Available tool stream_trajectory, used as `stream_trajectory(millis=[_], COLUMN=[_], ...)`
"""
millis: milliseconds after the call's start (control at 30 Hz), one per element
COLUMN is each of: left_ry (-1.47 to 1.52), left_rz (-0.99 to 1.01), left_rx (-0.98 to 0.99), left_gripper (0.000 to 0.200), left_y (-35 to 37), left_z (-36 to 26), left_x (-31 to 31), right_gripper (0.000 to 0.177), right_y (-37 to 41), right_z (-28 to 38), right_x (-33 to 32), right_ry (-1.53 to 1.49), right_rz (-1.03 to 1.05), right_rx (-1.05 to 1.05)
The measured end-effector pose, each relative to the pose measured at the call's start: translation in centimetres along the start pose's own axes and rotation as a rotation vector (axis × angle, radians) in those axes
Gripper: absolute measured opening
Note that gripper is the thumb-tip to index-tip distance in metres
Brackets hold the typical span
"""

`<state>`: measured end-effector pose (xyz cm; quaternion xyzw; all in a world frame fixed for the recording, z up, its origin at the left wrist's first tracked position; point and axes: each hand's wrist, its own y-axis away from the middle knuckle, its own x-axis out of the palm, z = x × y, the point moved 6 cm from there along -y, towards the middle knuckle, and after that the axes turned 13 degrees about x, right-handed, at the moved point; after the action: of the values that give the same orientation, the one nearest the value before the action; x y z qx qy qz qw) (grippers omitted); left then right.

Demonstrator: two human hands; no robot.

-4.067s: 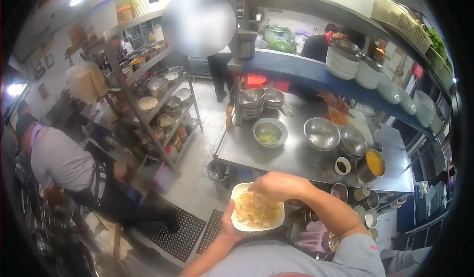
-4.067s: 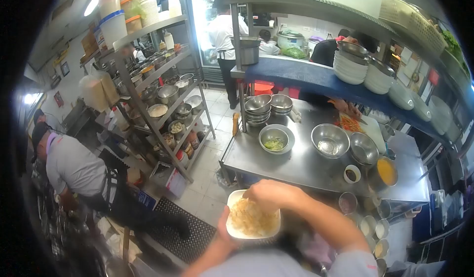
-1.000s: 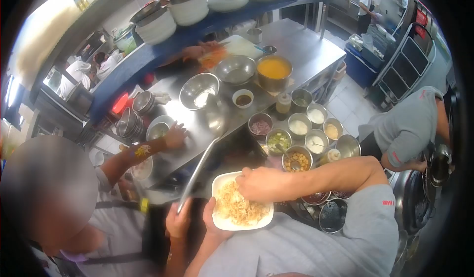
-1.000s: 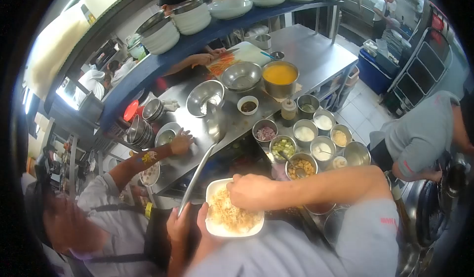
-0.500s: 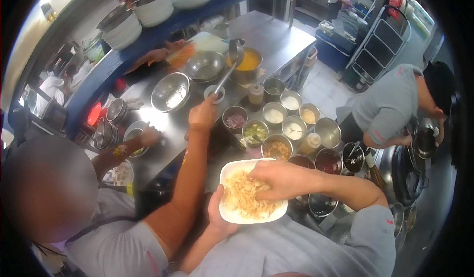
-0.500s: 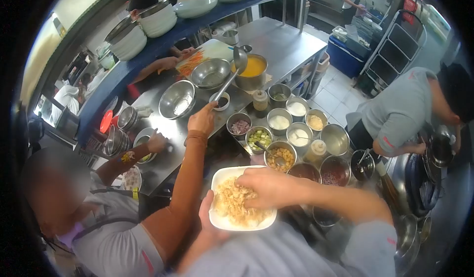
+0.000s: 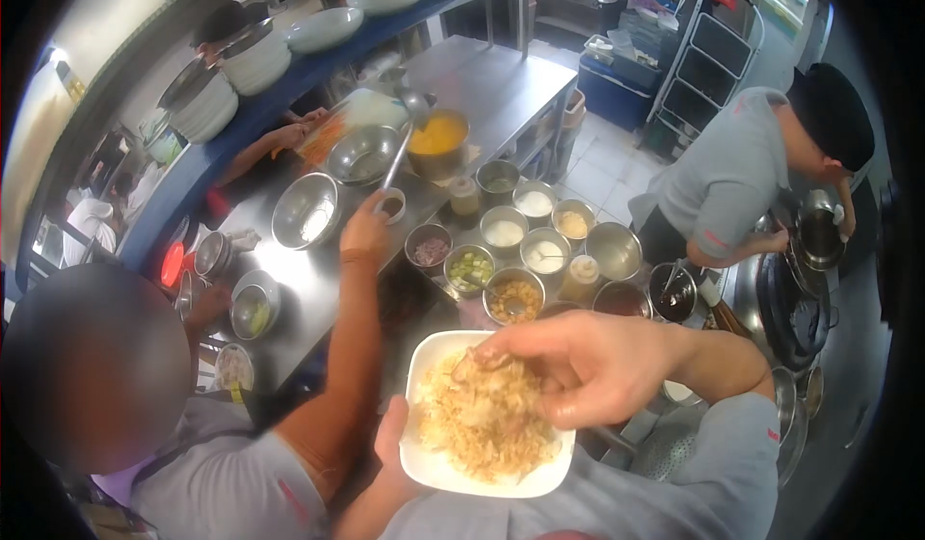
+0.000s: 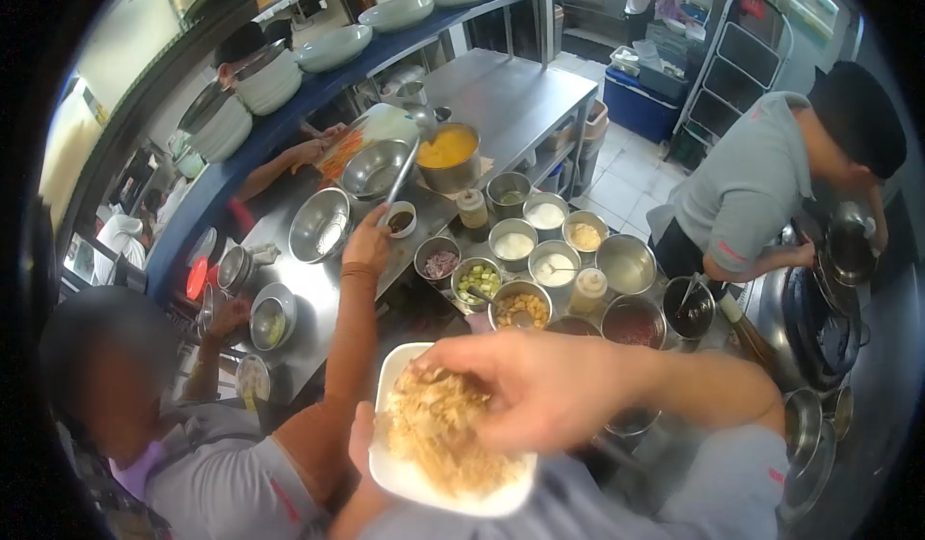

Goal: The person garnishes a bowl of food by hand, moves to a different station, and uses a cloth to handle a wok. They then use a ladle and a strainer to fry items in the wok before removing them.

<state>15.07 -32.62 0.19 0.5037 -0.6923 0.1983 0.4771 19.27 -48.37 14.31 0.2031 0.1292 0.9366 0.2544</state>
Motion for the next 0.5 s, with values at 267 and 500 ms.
stream_trajectory(millis=[267,500], left_ry=[0.024,0.050], left_rz=[0.075,0.128], left_rx=[-0.082,-0.154], left_gripper=[0.080,0.081], left_y=[-0.2,-0.7], left_z=[1.7,4.0], left_x=[3.0,5.5], right_gripper=[0.050,0.049], right_y=[3.5,6.7], right_z=[2.1,5.2], right_x=[0.1,0.5], right_ry=[0.043,0.511], right_rz=[-0.060,-0.089], right_rx=[-0.150,-0.364])
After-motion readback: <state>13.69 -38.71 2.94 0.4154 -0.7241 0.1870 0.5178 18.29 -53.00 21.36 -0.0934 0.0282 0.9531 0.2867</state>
